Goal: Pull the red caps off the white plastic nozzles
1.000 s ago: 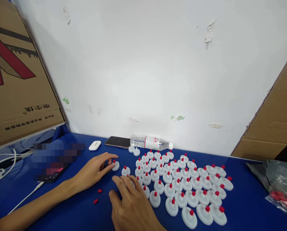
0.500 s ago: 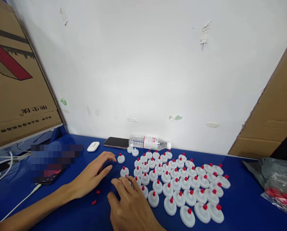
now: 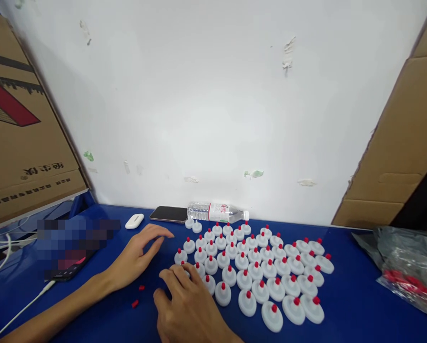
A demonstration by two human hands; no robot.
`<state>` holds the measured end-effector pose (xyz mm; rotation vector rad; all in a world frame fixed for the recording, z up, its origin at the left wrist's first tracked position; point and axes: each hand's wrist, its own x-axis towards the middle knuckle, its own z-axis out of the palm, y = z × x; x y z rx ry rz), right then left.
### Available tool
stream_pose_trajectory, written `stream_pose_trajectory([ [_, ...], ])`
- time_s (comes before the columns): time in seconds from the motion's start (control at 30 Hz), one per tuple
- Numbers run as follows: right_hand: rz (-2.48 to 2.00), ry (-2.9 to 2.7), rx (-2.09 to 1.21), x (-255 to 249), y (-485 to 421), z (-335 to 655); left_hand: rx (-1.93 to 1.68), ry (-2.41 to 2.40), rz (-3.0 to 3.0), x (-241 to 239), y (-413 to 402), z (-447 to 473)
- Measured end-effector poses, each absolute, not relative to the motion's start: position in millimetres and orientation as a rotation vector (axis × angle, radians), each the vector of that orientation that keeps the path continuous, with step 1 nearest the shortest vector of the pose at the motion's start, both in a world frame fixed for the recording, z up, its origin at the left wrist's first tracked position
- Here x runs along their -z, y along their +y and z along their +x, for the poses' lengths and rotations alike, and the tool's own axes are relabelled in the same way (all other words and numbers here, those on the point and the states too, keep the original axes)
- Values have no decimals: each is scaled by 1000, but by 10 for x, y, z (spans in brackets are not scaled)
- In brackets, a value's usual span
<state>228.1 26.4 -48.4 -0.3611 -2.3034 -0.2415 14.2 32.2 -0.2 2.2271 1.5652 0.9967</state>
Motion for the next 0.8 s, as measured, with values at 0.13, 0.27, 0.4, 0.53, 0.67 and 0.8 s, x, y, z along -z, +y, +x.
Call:
stream_pose_trajectory([
  [0.13, -338, -2264, 281, 515, 294, 2255, -966, 1602, 2325, -88, 692, 271],
  [0.27, -299, -2182, 340, 568, 337, 2211, -862, 1565, 2398, -135, 1105, 400],
  [0.4, -291, -2168, 347, 593, 352, 2207, -702, 1528, 2428, -80, 1327, 465],
  [0.53, -293, -2235, 314, 590, 339, 2234, -610, 1573, 2390, -71, 1285, 448],
  [0.67, -324, -2313, 294, 583, 327, 2249, -590, 1609, 2330, -160, 1076, 298],
  [0.8, -330, -2321, 273, 565, 329, 2250, -641, 1618, 2277, -167, 839, 105],
])
